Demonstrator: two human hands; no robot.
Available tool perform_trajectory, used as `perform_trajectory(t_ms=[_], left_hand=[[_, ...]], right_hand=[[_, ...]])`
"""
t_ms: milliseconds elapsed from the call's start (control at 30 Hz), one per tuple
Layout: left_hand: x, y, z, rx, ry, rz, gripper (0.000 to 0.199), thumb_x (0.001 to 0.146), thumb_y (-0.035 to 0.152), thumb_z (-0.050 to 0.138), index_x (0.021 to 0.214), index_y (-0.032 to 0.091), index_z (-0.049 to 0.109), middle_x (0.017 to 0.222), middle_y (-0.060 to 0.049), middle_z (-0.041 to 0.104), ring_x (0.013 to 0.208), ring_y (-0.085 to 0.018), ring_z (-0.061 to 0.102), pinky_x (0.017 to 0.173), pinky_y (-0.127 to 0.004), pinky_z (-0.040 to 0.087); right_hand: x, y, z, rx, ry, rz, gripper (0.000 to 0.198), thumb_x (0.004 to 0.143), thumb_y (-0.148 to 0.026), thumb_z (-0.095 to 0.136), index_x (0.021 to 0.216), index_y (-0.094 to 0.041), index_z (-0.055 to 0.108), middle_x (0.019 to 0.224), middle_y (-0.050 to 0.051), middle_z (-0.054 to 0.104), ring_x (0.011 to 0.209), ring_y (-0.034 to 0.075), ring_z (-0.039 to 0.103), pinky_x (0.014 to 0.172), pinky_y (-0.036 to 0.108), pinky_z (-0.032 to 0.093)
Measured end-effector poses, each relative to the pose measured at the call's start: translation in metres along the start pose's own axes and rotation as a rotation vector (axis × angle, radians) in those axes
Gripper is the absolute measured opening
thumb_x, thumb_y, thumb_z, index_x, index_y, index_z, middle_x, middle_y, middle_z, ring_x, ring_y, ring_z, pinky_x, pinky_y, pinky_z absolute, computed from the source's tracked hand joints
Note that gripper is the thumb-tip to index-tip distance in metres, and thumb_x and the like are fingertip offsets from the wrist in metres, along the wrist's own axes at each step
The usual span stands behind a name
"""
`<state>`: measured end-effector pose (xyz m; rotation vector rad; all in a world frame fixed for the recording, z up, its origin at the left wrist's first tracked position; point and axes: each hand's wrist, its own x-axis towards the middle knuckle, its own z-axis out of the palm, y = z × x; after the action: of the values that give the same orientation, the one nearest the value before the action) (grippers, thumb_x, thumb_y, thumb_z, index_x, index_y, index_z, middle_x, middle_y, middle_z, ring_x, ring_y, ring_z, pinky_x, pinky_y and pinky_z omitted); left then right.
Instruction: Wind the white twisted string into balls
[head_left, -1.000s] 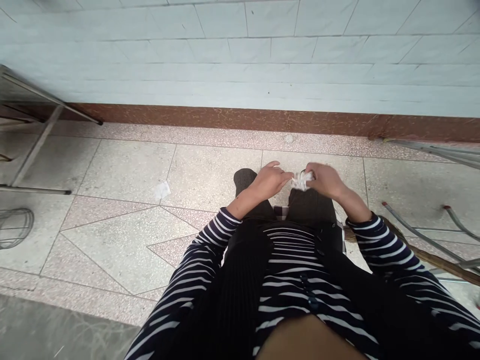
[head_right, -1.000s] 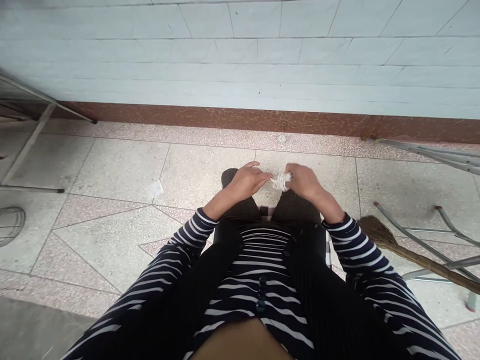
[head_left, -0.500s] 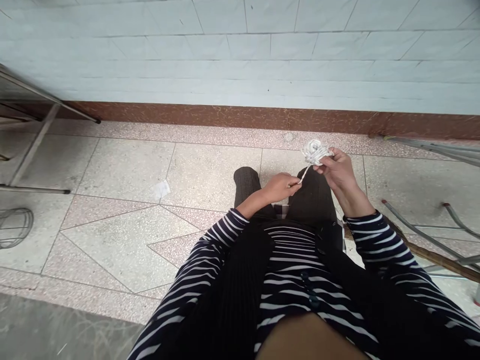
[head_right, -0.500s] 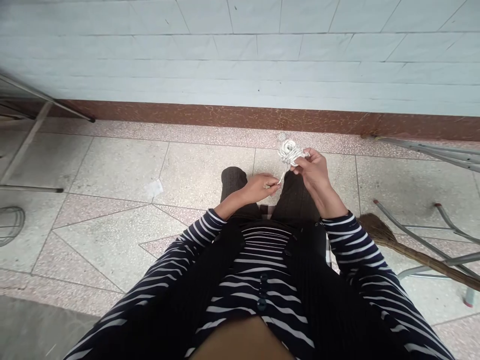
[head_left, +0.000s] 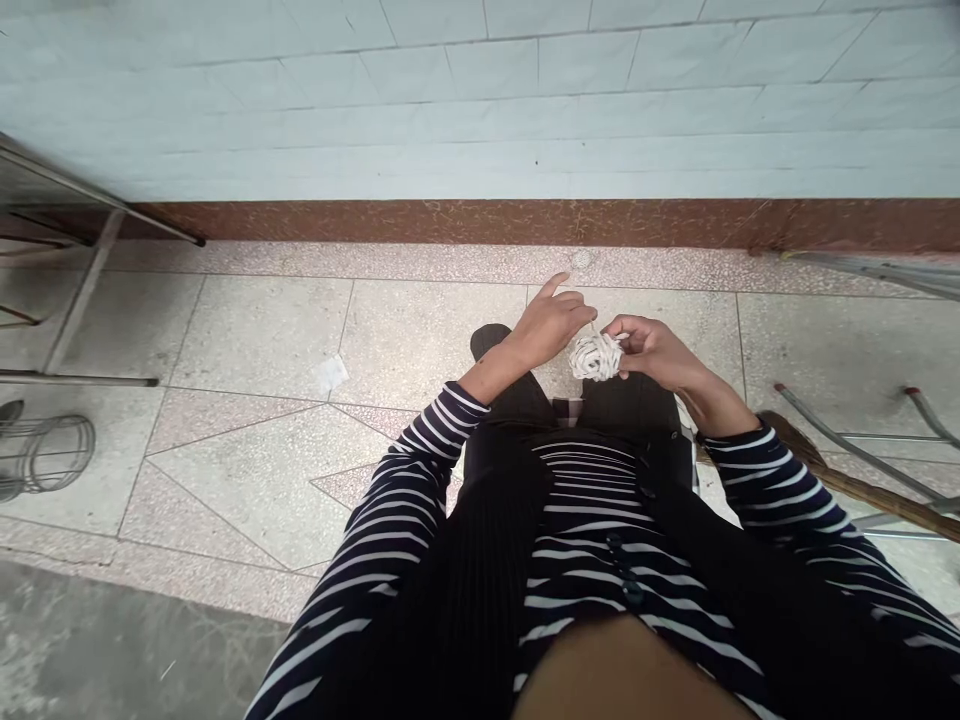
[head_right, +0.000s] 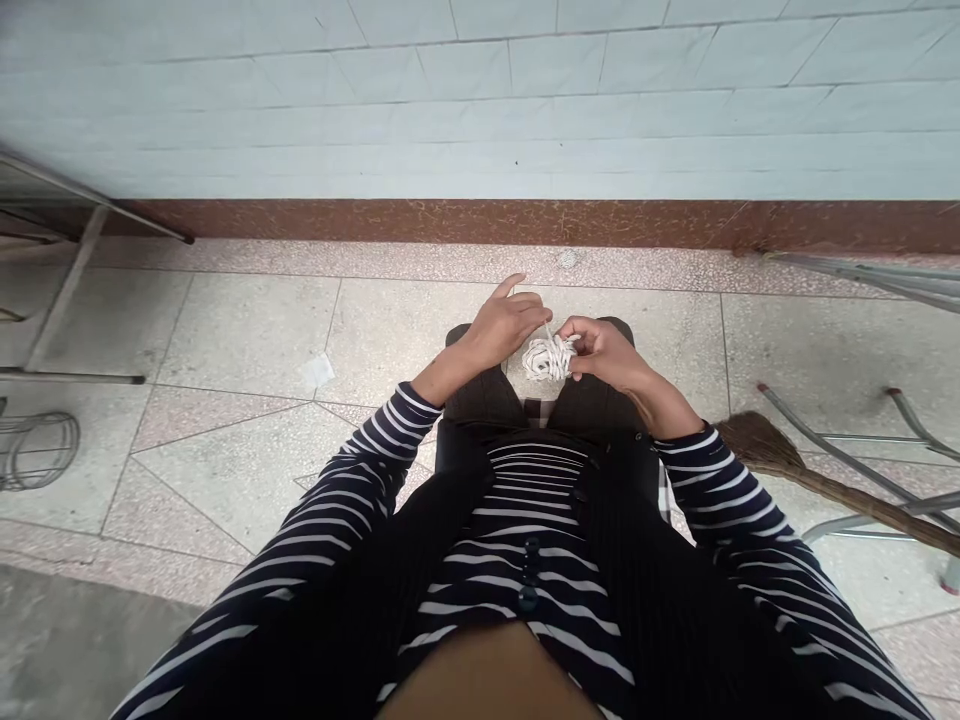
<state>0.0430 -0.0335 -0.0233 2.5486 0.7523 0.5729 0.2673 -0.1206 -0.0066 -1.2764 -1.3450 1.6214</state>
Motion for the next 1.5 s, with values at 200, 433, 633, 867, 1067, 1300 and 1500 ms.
perform_trajectory(t_ms=[200, 433, 633, 867, 1067, 1300, 1500], left_hand=[[-0.004, 0.002, 0.035, -0.275, -0.079, -0.226, 0.030, 0.115, 0.028, 0.050, 0.107, 0.020, 0.078, 0.117, -0.006, 0.086, 0.114, -0.019, 0.078, 0.136, -0.049, 0.039], [-0.019, 0.028, 0.037, -0.125, -0.129, -0.122, 0.029, 0.113, 0.026, 0.053, 0.106, 0.019, 0.080, 0.107, -0.005, 0.085, 0.100, -0.018, 0.078, 0.136, -0.051, 0.039], [-0.021, 0.035, 0.016, 0.152, -0.164, 0.100, 0.031, 0.111, 0.019, 0.053, 0.095, 0.019, 0.079, 0.086, -0.005, 0.077, 0.095, -0.020, 0.074, 0.139, -0.056, 0.036], [-0.024, 0.008, 0.022, -0.076, -0.073, -0.035, 0.032, 0.118, 0.028, 0.048, 0.123, 0.022, 0.079, 0.113, -0.006, 0.085, 0.109, -0.017, 0.079, 0.139, -0.053, 0.037], [-0.006, -0.025, 0.026, -0.127, -0.007, -0.228, 0.029, 0.114, 0.028, 0.055, 0.123, 0.020, 0.081, 0.127, -0.010, 0.086, 0.124, -0.022, 0.079, 0.137, -0.055, 0.039], [-0.010, 0.011, 0.015, -0.068, -0.121, -0.097, 0.039, 0.117, 0.034, 0.047, 0.098, 0.019, 0.077, 0.083, -0.001, 0.079, 0.079, -0.016, 0.073, 0.132, -0.049, 0.047], [-0.004, 0.016, -0.009, 0.127, -0.033, -0.031, 0.035, 0.113, 0.022, 0.045, 0.103, 0.019, 0.079, 0.083, -0.004, 0.074, 0.088, -0.020, 0.073, 0.137, -0.056, 0.038]], right_hand=[[-0.010, -0.033, -0.014, 0.334, 0.251, -0.195, 0.063, 0.059, -0.055, 0.108, 0.094, -0.025, 0.065, 0.074, -0.001, 0.068, 0.055, 0.014, 0.061, 0.044, 0.024, 0.045], [0.021, -0.002, -0.043, -0.132, 0.803, -0.204, 0.041, 0.067, -0.036, 0.088, 0.088, -0.024, 0.055, 0.075, -0.001, 0.061, 0.060, 0.015, 0.056, 0.051, 0.027, 0.041], [0.015, 0.026, -0.016, -0.338, 0.217, 0.152, 0.024, 0.060, -0.012, 0.085, 0.070, -0.021, 0.066, 0.061, -0.002, 0.057, 0.059, 0.014, 0.057, 0.063, 0.031, 0.048], [-0.016, -0.018, -0.012, -0.026, -0.112, 0.190, 0.039, 0.066, -0.042, 0.093, 0.091, -0.021, 0.070, 0.066, 0.001, 0.069, 0.053, 0.014, 0.062, 0.047, 0.023, 0.042], [-0.018, -0.054, -0.027, 0.144, 0.215, -0.009, 0.060, 0.059, -0.044, 0.105, 0.092, -0.022, 0.060, 0.067, -0.001, 0.064, 0.050, 0.013, 0.061, 0.042, 0.022, 0.041], [0.029, -0.035, -0.047, -0.169, 0.709, -0.249, 0.037, 0.071, -0.026, 0.085, 0.090, -0.024, 0.053, 0.076, 0.000, 0.061, 0.059, 0.015, 0.058, 0.050, 0.027, 0.043], [0.041, 0.010, -0.016, -0.715, 0.653, -0.205, 0.022, 0.069, -0.017, 0.066, 0.089, -0.023, 0.056, 0.087, 0.004, 0.065, 0.072, 0.018, 0.055, 0.075, 0.036, 0.049]])
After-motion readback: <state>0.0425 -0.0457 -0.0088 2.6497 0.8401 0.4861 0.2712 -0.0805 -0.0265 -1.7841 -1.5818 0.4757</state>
